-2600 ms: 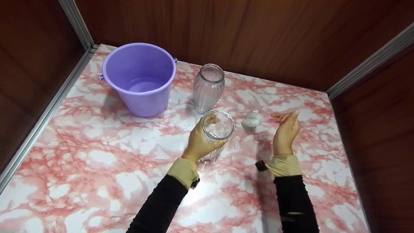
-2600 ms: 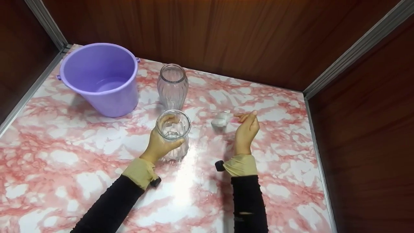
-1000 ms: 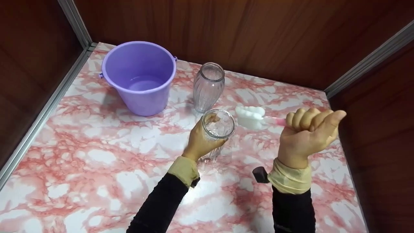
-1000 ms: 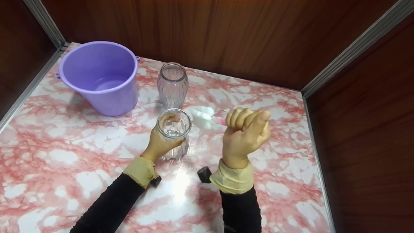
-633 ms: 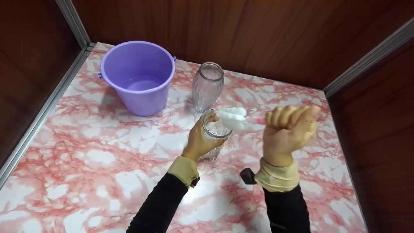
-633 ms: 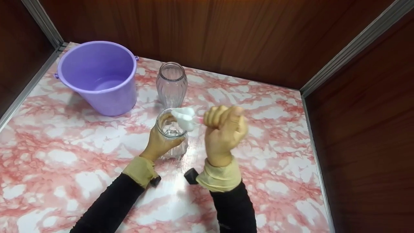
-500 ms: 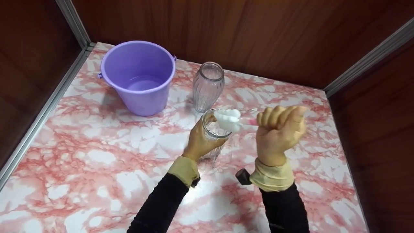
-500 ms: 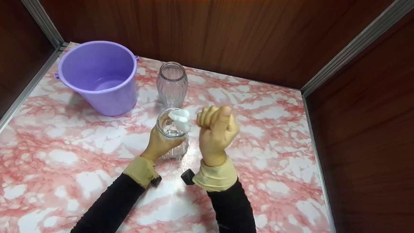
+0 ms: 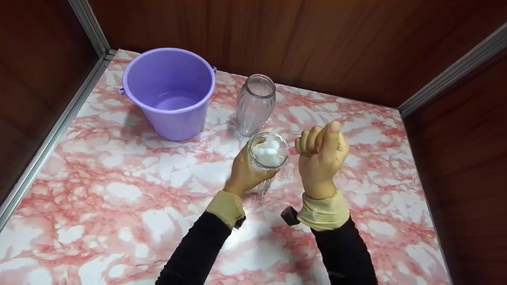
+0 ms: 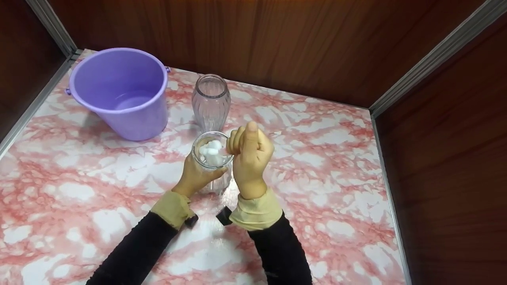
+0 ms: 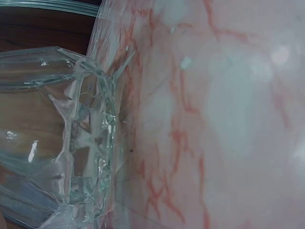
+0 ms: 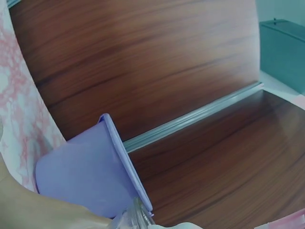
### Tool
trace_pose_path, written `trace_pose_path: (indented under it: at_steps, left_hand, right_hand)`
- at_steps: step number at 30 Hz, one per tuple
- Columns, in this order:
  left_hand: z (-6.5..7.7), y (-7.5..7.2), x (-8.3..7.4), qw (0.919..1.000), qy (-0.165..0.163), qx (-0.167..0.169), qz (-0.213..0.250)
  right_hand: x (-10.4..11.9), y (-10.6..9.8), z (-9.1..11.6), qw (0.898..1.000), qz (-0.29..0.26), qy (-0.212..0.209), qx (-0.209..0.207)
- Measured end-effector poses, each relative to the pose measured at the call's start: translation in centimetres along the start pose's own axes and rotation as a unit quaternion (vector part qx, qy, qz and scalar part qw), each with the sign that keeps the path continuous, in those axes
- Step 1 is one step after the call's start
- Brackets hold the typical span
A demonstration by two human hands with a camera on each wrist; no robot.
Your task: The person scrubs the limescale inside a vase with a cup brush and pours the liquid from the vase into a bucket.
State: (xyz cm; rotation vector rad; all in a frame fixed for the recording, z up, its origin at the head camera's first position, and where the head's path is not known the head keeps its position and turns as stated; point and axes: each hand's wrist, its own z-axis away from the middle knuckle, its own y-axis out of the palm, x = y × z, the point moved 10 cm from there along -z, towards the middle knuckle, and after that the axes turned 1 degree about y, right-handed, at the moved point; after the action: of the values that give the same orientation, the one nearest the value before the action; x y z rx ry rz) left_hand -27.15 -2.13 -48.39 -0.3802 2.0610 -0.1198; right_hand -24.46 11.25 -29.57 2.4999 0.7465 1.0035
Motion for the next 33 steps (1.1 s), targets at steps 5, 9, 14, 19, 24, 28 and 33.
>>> trace_pose_path:
  at_steps: [5,9,14,19,24,28,33]
  left_hand:
    - [0.1,-0.1,0.0,0.9999,0.006,0.003,0.014]
    - [0.0,-0.1,0.0,0.9996,0.011,0.003,0.025]
    - [0.0,-0.2,0.0,0.9997,0.017,-0.005,0.019]
    - [0.1,-0.1,-0.1,0.9994,0.017,-0.004,0.029]
    - [-0.1,-0.1,-0.2,0.9994,0.025,-0.005,0.024]
    - [-0.1,-0.1,-0.4,0.9992,0.033,-0.007,0.020]
    - [-0.1,0.0,-0.4,0.9992,0.036,-0.004,0.018]
  right_hand:
    - [-0.9,-0.5,0.1,0.999,0.012,0.038,0.001]
    - [-1.6,-0.4,0.3,0.998,0.022,0.062,0.019]
    - [-2.0,0.0,0.6,0.997,0.020,0.066,0.046]
    - [-2.2,0.0,0.6,0.996,0.027,0.077,0.044]
    - [-2.8,-0.5,1.0,0.992,0.034,0.119,0.032]
    - [-3.3,-0.9,1.4,0.989,0.028,0.145,0.027]
    - [-3.5,-1.4,1.6,0.990,0.044,0.134,0.029]
